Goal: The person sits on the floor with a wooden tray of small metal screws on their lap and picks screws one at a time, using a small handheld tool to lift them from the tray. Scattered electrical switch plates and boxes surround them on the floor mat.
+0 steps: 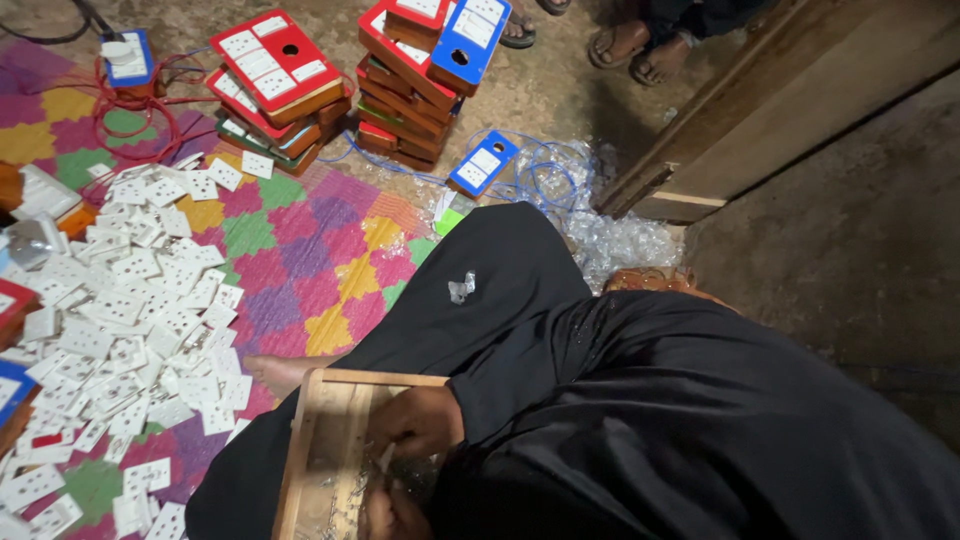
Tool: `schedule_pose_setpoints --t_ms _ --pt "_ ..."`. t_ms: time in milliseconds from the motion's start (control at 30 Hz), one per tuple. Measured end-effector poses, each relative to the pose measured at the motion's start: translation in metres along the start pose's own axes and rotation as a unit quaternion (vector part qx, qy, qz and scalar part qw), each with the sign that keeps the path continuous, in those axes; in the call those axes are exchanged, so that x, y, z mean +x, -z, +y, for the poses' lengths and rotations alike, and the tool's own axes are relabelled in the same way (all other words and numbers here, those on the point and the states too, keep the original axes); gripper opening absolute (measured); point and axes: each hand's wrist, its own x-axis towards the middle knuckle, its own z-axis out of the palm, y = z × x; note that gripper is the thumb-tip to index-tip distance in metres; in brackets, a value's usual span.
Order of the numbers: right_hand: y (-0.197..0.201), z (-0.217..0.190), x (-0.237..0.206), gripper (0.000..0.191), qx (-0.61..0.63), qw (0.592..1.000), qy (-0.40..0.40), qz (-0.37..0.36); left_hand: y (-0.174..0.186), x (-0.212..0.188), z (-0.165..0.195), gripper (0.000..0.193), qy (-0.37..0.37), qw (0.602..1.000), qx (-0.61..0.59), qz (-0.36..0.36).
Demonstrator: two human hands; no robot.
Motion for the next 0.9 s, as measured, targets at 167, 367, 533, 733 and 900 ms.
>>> schedule_pose_setpoints --t_ms 167,367,533,733,900 --pt "-0.004 0.013 -0.004 0.014 -0.032 0.999 -0.022 -0.02 0.005 0.006 0.022 0.029 0.04 0.996 0.075 0.003" --pt "-0.009 0.023 -0.009 0.021 -0.09 0.995 -0.032 -0.022 0.019 0.02 0.042 0.035 0.2 0.976 0.005 -0.09" --pt "-0.008 0.033 -0.006 0.02 -0.091 0.995 -0.019 -0.031 0.021 0.034 0.068 0.032 0.185 0.979 0.038 -0.07" --pt "-0.006 0.042 -0.007 0.024 -0.193 0.974 0.095 -0.07 0.022 0.041 0.091 0.029 0.198 0.975 0.082 -0.052" --pt "-0.004 0.027 -0.005 0.022 -0.098 0.993 0.031 -0.063 0.019 0.044 0.098 0.024 0.176 0.979 0.096 -0.042"
